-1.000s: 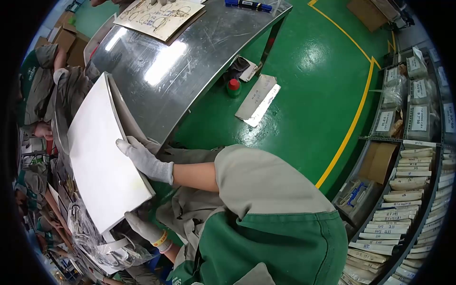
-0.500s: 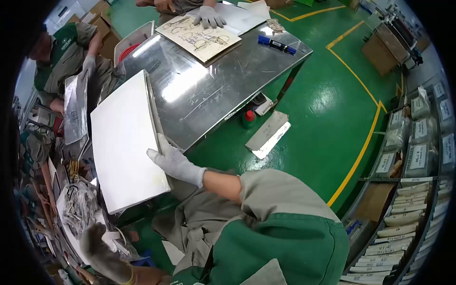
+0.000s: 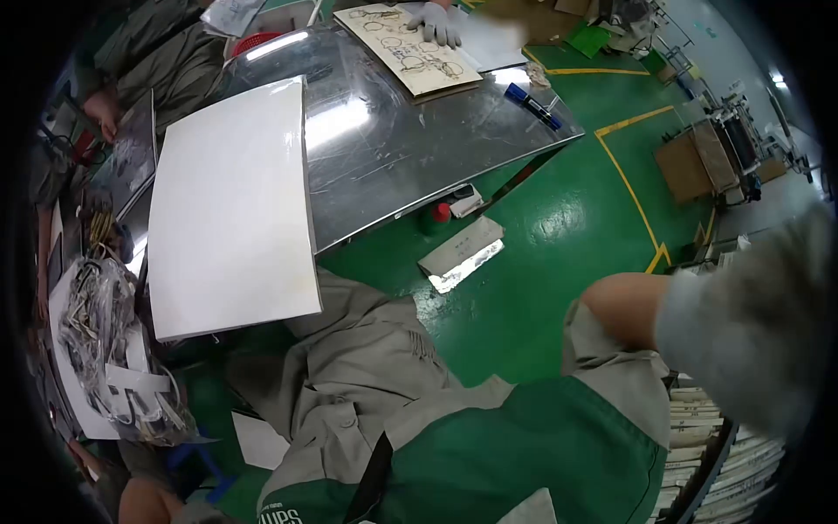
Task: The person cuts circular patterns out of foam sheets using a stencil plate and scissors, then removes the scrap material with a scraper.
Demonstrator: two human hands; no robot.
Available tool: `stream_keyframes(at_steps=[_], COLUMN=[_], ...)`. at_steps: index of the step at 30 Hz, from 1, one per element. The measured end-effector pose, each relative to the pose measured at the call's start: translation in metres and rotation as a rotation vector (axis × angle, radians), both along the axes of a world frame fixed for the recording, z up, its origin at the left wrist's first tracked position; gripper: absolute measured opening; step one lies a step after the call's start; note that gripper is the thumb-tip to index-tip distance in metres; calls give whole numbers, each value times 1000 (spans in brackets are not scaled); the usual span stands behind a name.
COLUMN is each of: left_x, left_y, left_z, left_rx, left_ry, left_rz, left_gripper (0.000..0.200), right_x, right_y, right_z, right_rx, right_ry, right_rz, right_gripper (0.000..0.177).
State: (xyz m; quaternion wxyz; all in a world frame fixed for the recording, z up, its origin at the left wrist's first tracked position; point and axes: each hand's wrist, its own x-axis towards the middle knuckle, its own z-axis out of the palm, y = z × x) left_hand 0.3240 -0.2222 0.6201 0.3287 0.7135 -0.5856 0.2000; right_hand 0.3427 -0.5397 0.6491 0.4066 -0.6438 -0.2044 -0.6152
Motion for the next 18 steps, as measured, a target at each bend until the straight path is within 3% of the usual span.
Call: stream_keyframes(at_steps=[3, 7, 13, 18], left_x=[0, -4, -7, -2], left_y=[-2, 5, 19, 15], left_z=[0, 1, 5, -18], left_rx=[-3, -7, -22, -30], left_ry=[-18, -36, -62, -89], left_rz=[-17, 0, 73, 111], left_gripper=[36, 37, 38, 39], right_x=[-25, -21, -11, -34], right_y=[10, 31, 39, 35], right_z=[40, 60, 58, 29], right_rx=[-365, -669, -687, -618], right_ry=[-326, -386, -383, -553], right_rz=[124, 223, 199, 296], right_gripper=[34, 34, 34, 35])
